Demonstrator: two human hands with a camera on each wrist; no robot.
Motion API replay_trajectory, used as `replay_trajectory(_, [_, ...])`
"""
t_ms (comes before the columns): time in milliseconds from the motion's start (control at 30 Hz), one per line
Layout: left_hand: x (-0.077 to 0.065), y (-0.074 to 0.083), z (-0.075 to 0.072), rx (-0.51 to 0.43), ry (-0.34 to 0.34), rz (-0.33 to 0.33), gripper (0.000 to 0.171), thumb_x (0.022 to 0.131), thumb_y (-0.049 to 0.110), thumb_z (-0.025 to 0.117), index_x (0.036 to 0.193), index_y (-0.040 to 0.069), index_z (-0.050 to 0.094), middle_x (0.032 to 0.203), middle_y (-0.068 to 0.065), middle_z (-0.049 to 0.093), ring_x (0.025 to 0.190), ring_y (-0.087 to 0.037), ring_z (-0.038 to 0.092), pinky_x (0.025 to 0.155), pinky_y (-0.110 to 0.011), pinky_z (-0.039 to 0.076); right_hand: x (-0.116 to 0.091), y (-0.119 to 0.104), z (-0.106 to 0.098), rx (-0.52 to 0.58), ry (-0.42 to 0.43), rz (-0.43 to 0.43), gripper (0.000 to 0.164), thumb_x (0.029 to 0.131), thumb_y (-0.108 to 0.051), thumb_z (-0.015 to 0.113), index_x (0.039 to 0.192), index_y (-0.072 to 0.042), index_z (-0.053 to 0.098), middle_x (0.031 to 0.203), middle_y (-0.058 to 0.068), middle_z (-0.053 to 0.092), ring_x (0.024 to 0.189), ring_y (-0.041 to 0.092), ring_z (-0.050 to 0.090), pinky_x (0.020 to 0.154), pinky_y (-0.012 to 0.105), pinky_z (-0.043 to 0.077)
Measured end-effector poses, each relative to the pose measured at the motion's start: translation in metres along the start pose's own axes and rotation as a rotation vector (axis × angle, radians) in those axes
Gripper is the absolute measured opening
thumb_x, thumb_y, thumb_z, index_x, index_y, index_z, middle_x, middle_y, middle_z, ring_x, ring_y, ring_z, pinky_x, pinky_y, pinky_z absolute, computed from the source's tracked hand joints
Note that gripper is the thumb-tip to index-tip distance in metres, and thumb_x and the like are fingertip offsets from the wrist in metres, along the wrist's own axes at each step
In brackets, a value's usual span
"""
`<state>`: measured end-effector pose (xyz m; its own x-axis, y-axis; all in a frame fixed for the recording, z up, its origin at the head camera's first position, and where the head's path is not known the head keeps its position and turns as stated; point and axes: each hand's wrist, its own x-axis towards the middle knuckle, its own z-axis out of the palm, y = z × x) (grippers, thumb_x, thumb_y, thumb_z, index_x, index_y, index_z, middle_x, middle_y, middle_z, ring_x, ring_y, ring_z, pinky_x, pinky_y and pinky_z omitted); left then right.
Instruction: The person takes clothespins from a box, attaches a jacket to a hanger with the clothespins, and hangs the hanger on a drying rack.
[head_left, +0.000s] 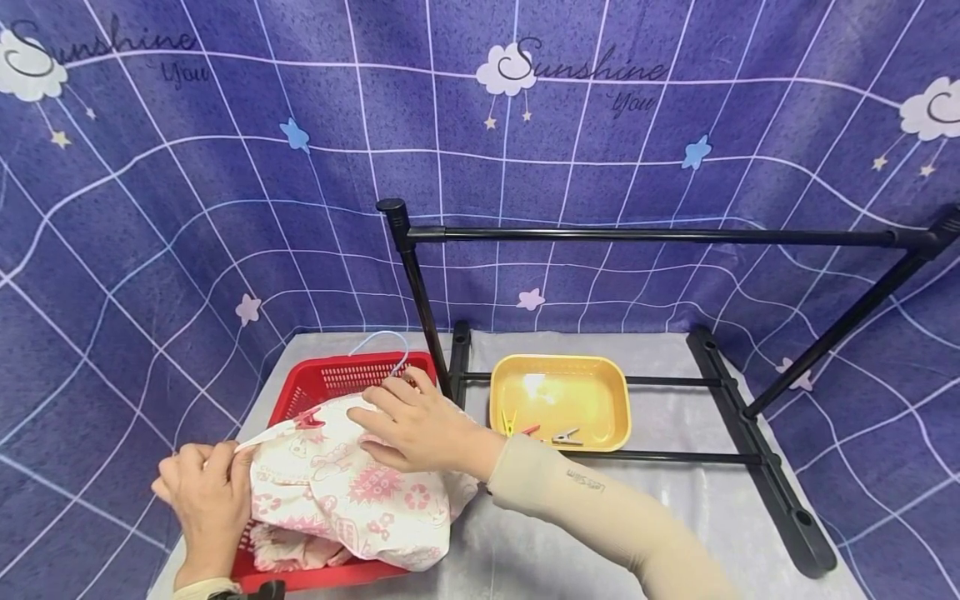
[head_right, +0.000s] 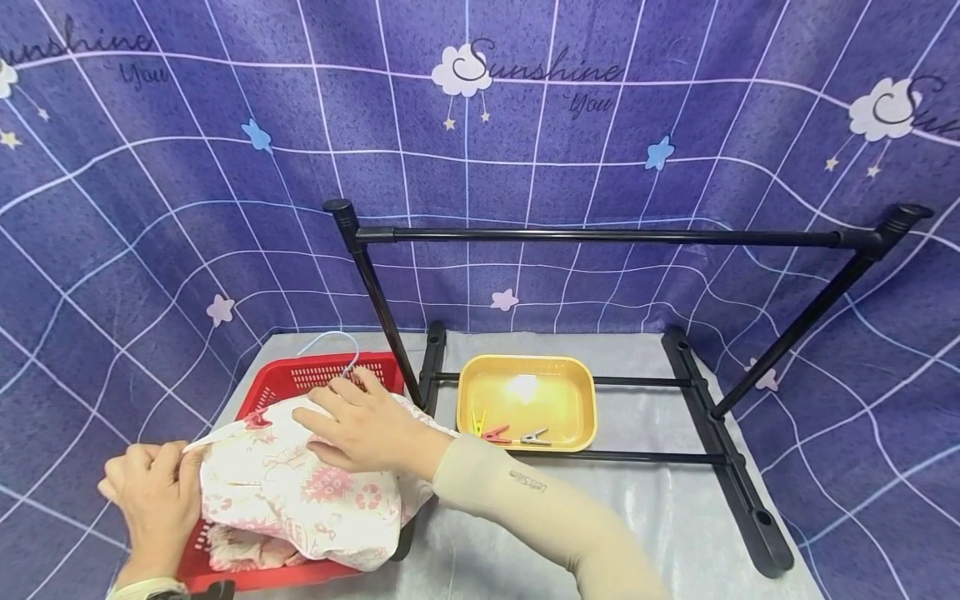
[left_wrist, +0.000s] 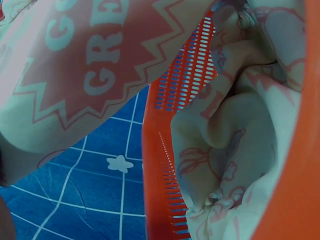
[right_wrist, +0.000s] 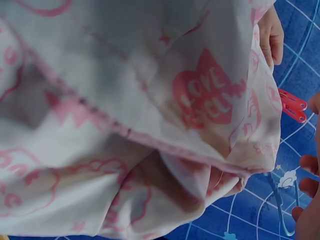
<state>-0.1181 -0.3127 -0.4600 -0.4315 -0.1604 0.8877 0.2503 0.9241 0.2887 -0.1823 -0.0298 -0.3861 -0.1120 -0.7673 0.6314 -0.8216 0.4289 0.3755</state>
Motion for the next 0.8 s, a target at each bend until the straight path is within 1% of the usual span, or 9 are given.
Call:
replay_trajectory(200, [0.000,0.000,-0.001,-0.003,-0.019,-0.012,0.056,0.088,0.051,0.047,0.078,-0.004,0.055,0.074,-0.020,0.039,0.076,-0.047,0.031,0.068,-0.058,0.016,-0.007,0.004,-0.002,0.011,0.023,-0.016,0.038,0.088,-0.041,0.045,0.116,-0.018,0.053,0.110,0.003,0.055,0.096,0.021,0.047,0.086,0.042,0.033])
replay_trajectory(300, [0.000,-0.001,-0.001,-0.004,-0.025,-0.016,0.057,0.088,0.051,0.046,0.078,-0.003,0.056,0.074,-0.020,0.039,0.076,-0.048,0.031,0.068,-0.058,0.016,-0.012,0.007,-0.004,0.008,0.023,-0.021,0.037,0.087,-0.041,0.045,0.115,-0.017,0.053,0.108,0.002,0.055,0.095,0.021,0.047,0.085,0.041,0.033])
replay_trajectory(533, [0.000,-0.002,-0.001,-0.006,-0.019,-0.021,0.056,0.088,0.051,0.047,0.079,-0.003,0.056,0.075,-0.021,0.039,0.077,-0.048,0.031,0.068,-0.058,0.016,-0.023,0.009,-0.004,0.011,0.021,-0.013,0.037,0.088,-0.041,0.043,0.115,-0.018,0.053,0.110,0.002,0.054,0.099,0.022,0.046,0.087,0.044,0.033])
replay_trajectory(667, [0.000,-0.002,-0.002,-0.008,-0.022,-0.020,0.056,0.088,0.051,0.047,0.079,-0.004,0.056,0.075,-0.021,0.039,0.077,-0.048,0.031,0.069,-0.058,0.016,-0.027,0.009,-0.004,0.031,0.007,-0.015,0.036,0.088,-0.040,0.044,0.114,-0.018,0.053,0.109,0.002,0.054,0.097,0.021,0.047,0.085,0.043,0.033])
replay_trajectory(800, [0.000,-0.001,-0.003,-0.012,-0.027,-0.018,0.056,0.088,0.051,0.046,0.078,-0.003,0.056,0.075,-0.021,0.039,0.077,-0.048,0.031,0.068,-0.058,0.017,-0.032,0.008,-0.007,0.045,-0.036,-0.024,0.036,0.088,-0.040,0.043,0.115,-0.018,0.052,0.109,0.001,0.053,0.097,0.020,0.046,0.085,0.042,0.032])
